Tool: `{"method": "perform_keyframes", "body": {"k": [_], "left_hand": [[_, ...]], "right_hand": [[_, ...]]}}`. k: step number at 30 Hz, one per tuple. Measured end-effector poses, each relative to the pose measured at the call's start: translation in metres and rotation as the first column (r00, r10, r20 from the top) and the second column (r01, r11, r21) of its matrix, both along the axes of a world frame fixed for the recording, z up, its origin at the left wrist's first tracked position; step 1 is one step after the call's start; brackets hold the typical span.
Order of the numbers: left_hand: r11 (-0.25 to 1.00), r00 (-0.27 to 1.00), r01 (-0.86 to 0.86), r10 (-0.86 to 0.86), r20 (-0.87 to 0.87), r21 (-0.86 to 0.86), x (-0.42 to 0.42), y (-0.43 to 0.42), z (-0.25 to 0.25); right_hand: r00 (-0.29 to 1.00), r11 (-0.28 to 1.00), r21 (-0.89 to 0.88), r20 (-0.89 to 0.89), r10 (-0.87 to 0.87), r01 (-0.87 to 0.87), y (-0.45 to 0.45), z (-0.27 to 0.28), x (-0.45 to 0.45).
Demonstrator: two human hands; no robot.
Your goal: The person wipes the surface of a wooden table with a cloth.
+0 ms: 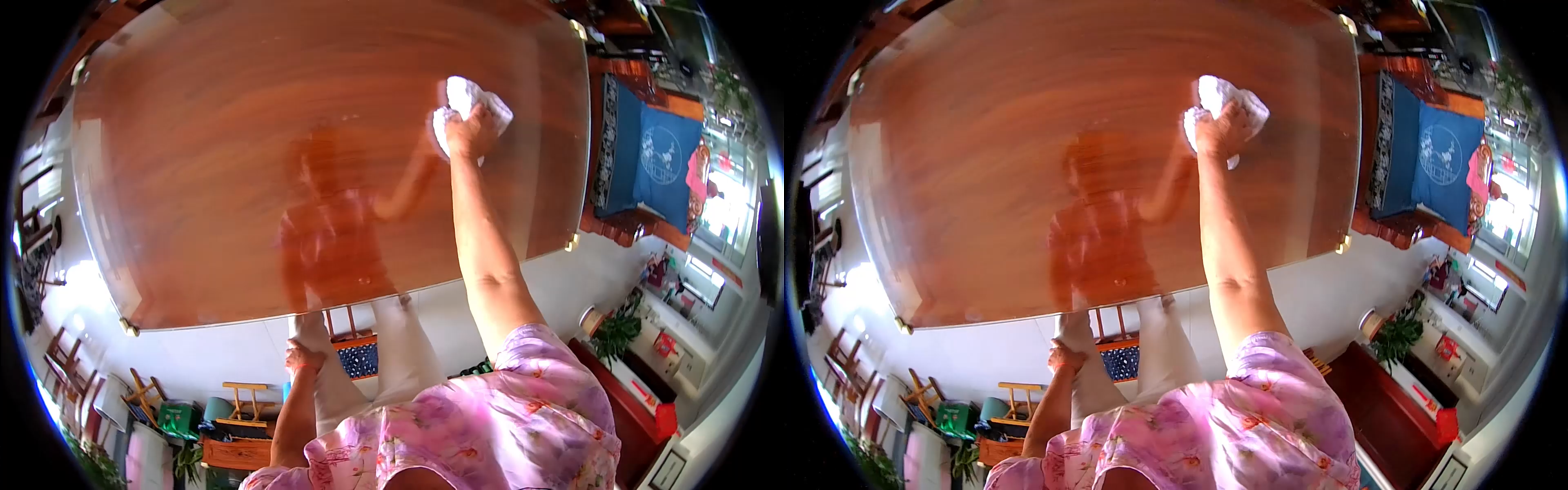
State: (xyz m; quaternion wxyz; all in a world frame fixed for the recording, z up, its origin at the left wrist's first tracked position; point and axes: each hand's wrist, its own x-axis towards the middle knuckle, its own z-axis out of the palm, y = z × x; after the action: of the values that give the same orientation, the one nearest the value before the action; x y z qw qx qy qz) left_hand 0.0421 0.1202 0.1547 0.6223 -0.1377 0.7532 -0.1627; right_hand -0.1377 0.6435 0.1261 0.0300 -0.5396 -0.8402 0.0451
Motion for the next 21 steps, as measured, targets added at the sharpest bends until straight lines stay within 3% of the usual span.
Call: {"method": "perform_keyframes", "body": {"k": [1,5,9,11,14,15,16,18,19,21], "left_hand": [[1.0,1.0,-0.001,0.001,-0.005,0.011,0.003,-0.006,-0.003],[0.998,0.999,-0.04,0.04,-0.004,0.047,0.006,-0.023,-0.005],[0.995,0.995,-0.079,0.082,-0.063,0.061,0.011,-0.032,-0.002],[0.995,0.994,-0.089,0.092,-0.066,0.05,0.011,-0.038,-0.003],[0.985,0.987,-0.155,0.157,-0.022,0.078,0.002,-0.044,0.005],[0.983,0.986,-0.159,0.163,-0.036,0.094,0.005,-0.047,0.004],[0.981,0.985,-0.161,0.168,-0.051,0.107,0.008,-0.052,0.001],[0.979,0.982,-0.165,0.174,-0.069,0.118,0.013,-0.058,-0.003],[0.979,0.982,-0.165,0.174,-0.072,0.117,0.013,-0.06,-0.004],[0.98,0.982,-0.17,0.177,-0.06,0.107,0.012,-0.059,-0.004]], "right_hand": [[0.996,0.998,0.044,-0.071,0.057,-0.054,-0.016,-0.007,-0.018],[0.97,0.963,0.118,-0.007,0.245,-0.242,-0.088,0.003,-0.089],[0.942,0.936,0.114,0.012,0.334,-0.334,-0.148,0.005,-0.137],[0.924,0.923,0.107,-0.062,0.376,-0.369,-0.173,0.006,-0.156],[0.826,0.833,0.266,-0.173,0.537,-0.486,-0.216,-0.008,-0.178],[0.808,0.817,0.259,-0.171,0.564,-0.516,-0.236,-0.007,-0.185],[0.805,0.824,0.127,-0.174,0.567,-0.552,-0.252,-0.012,-0.194],[0.712,0.768,0.174,-0.292,0.638,-0.617,-0.301,-0.018,-0.207],[0.633,0.7,0.319,-0.3,0.714,-0.639,-0.328,-0.019,-0.212],[0.586,0.654,0.24,-0.298,0.753,-0.718,-0.384,-0.009,-0.212]]}}
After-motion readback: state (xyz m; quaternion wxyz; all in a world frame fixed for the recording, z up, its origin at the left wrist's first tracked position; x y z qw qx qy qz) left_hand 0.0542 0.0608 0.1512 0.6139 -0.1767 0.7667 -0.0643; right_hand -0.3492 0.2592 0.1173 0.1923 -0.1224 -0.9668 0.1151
